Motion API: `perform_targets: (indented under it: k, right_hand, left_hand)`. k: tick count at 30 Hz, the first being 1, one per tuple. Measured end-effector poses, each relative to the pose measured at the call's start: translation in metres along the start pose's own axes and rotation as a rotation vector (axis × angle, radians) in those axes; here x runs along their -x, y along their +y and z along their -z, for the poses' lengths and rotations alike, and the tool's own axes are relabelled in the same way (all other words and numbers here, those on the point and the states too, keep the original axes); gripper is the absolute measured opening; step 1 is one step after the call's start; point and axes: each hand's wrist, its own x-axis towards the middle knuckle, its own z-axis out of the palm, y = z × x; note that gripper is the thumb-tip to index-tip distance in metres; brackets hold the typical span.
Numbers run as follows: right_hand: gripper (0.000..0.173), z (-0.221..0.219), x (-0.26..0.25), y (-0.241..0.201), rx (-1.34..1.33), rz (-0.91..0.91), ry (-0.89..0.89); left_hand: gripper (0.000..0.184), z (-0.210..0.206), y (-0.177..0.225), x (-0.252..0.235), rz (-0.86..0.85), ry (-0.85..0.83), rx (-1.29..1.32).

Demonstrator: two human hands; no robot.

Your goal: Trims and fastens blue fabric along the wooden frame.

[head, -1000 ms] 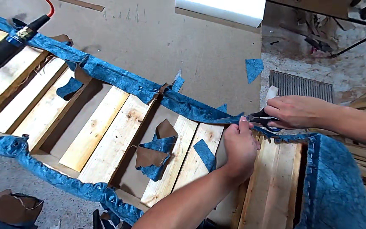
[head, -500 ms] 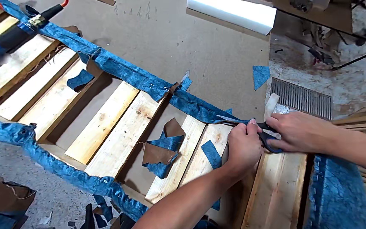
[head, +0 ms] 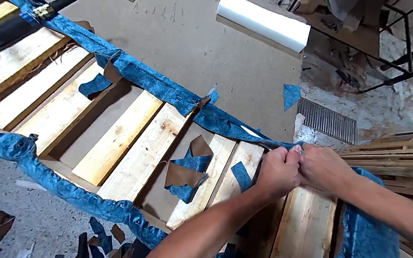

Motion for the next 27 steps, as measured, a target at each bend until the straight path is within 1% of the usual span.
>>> perform_targets:
  k: [2,3,5,7,10,12,15,18,21,24,25,27]
  right_hand:
    - [0.024,-0.002,-0.007,-0.001,-0.014,0.044,0.083]
    - [0.021,0.0,-0.009,-0.002,-0.029,0.038,0.09]
    - [0.025,0.004,-0.016,-0.005,-0.045,0.009,0.118]
    - [0.029,0.011,-0.024,-0.011,-0.045,-0.031,0.107]
    - [0.023,0.013,-0.04,-0.01,-0.014,0.021,0.128]
    - [0.019,0.01,-0.049,-0.002,0.007,0.092,0.171]
    - [0.029,0.006,-0.054,0.003,0.029,0.155,0.232]
    - [0.031,0.011,-0.054,0.001,0.045,0.122,0.208]
    - [0.037,0.023,-0.059,-0.007,0.043,0.092,0.233]
    - [0.037,0.025,-0.067,-0.015,0.029,0.081,0.218]
    - [0.035,0.023,-0.069,-0.014,0.025,0.084,0.225]
    - [0.032,0.017,-0.068,-0.013,0.009,0.1,0.259]
  left_hand:
    - [0.043,0.008,0.003,0.005,-0.017,-0.051,-0.036]
    - [0.042,0.011,0.005,0.01,-0.028,-0.087,-0.052]
    - [0.042,0.017,0.009,0.016,-0.041,-0.142,-0.088]
    - [0.042,0.023,0.013,0.019,-0.054,-0.182,-0.115]
    - [0.042,0.033,0.016,0.023,-0.067,-0.25,-0.162]
    - [0.043,0.042,0.019,0.028,-0.083,-0.295,-0.233]
    - [0.046,0.052,0.022,0.036,-0.095,-0.352,-0.343]
    - [0.046,0.06,0.027,0.041,-0.11,-0.405,-0.377]
    - [0.045,0.07,0.034,0.043,-0.105,-0.469,-0.366]
    - [0.044,0.074,0.036,0.046,-0.115,-0.52,-0.371]
    - [0.045,0.075,0.037,0.047,-0.148,-0.539,-0.411]
    - [0.047,0.069,0.036,0.052,-0.283,-0.595,-0.502]
